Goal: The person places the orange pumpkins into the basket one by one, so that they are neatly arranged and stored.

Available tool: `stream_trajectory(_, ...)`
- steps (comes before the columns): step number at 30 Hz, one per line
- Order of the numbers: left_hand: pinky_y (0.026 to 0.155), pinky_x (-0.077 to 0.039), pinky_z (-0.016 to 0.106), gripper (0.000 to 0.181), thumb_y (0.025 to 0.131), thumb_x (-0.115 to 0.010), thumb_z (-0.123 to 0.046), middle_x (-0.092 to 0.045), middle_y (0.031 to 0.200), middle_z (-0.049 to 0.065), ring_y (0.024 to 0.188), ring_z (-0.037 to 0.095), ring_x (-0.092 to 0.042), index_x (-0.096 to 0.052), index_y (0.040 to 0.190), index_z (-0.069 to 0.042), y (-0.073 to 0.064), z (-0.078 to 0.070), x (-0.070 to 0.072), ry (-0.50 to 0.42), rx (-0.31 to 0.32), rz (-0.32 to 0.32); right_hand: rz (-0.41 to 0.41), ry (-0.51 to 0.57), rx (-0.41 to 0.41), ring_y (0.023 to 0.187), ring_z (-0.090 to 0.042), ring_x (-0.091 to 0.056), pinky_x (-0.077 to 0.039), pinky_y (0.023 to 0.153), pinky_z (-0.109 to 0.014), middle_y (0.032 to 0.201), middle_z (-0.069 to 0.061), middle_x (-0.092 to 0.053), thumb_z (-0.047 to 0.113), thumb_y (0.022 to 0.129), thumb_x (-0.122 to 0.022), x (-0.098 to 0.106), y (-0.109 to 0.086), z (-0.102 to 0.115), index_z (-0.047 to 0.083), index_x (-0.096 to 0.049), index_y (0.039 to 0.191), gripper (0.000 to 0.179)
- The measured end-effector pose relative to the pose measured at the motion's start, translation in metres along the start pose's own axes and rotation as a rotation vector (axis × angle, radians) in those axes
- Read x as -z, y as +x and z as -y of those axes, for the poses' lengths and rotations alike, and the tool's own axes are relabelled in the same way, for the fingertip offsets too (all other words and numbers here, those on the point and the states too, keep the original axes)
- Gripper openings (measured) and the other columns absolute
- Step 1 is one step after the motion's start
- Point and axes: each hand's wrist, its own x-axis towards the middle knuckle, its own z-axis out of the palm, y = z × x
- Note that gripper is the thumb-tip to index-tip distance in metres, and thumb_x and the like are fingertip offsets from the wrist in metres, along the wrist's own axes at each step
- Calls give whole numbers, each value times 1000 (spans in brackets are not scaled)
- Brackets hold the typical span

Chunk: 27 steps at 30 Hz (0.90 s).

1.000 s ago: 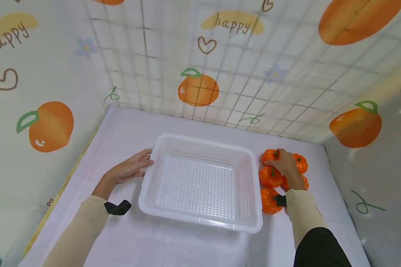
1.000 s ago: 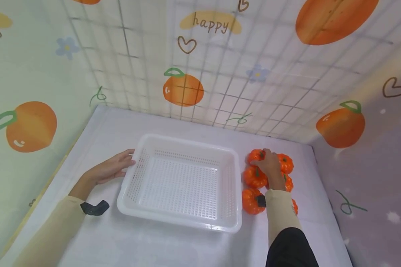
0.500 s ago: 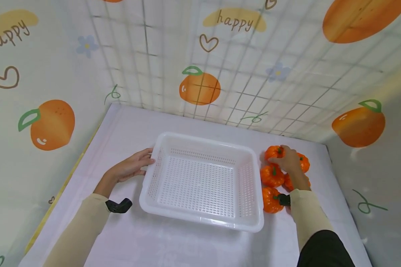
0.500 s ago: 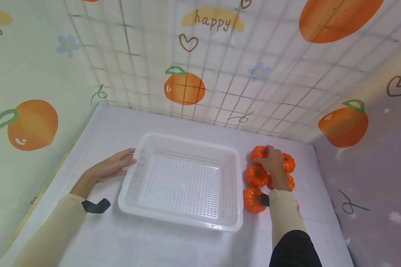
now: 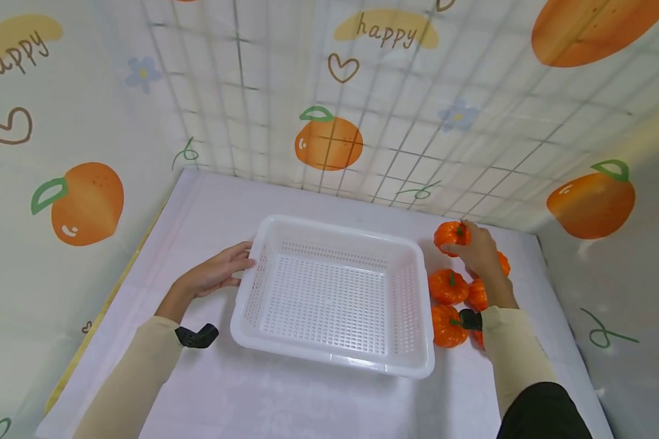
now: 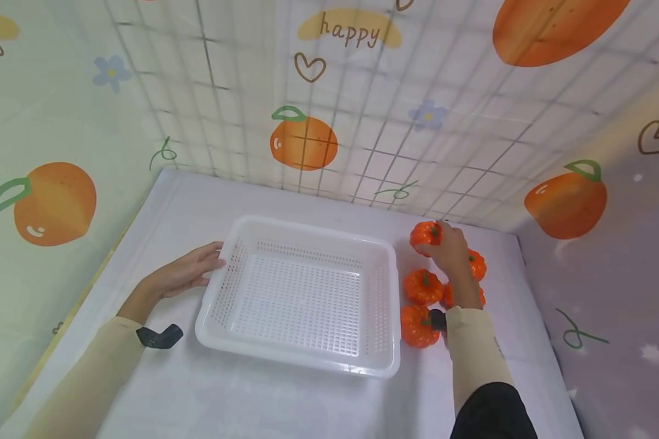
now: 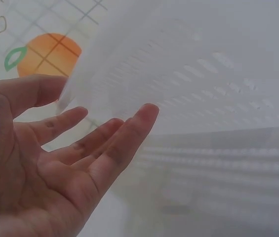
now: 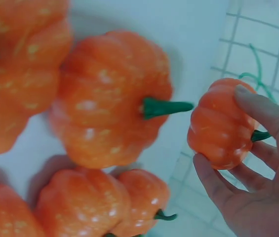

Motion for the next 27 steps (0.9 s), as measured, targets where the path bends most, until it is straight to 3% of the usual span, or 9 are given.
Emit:
stream_trajectory(3, 96, -53, 46, 58, 106, -49, -17, -44, 147, 19, 129, 34, -50, -23, 157, -13, 0, 0, 0, 2, 0, 2, -10, -7, 42, 128, -58, -32, -32, 104, -71, 146, -41, -27, 27, 92, -72, 4, 1, 8, -5, -21, 154, 86)
stream_trajectory(5, 96, -53, 46, 58, 106, -49, -18, -44, 147, 19, 129, 35, -50, -23, 157, -14, 0, 0, 0, 2, 4, 2, -16, -3, 59, 130, -59, -30, -28, 105, -73, 147, -41, -28, 27, 92, -72, 6, 2, 15, -4, -22, 154, 86)
stream_trajectory(19, 95, -53, 46, 58, 105, -51, -18, -44, 147, 18, 128, 35, -50, -24, 157, -14, 1, -1, 0, -8, 13, 1, -52, 41, 139, 131, -54, -33, -32, 107, -68, 147, -36, -31, 21, 93, -71, 15, -2, 57, 0, -24, 156, 81)
stream_trajectory(27, 95, -53, 46, 60, 106, -51, -18, -42, 149, 20, 128, 35, -51, -22, 158, -15, 0, 0, 0, -7, 6, 15, -27, 90, 169, 129, -53, -36, -37, 104, -67, 146, -34, -32, 24, 94, -71, 17, -10, 79, 7, -23, 158, 82)
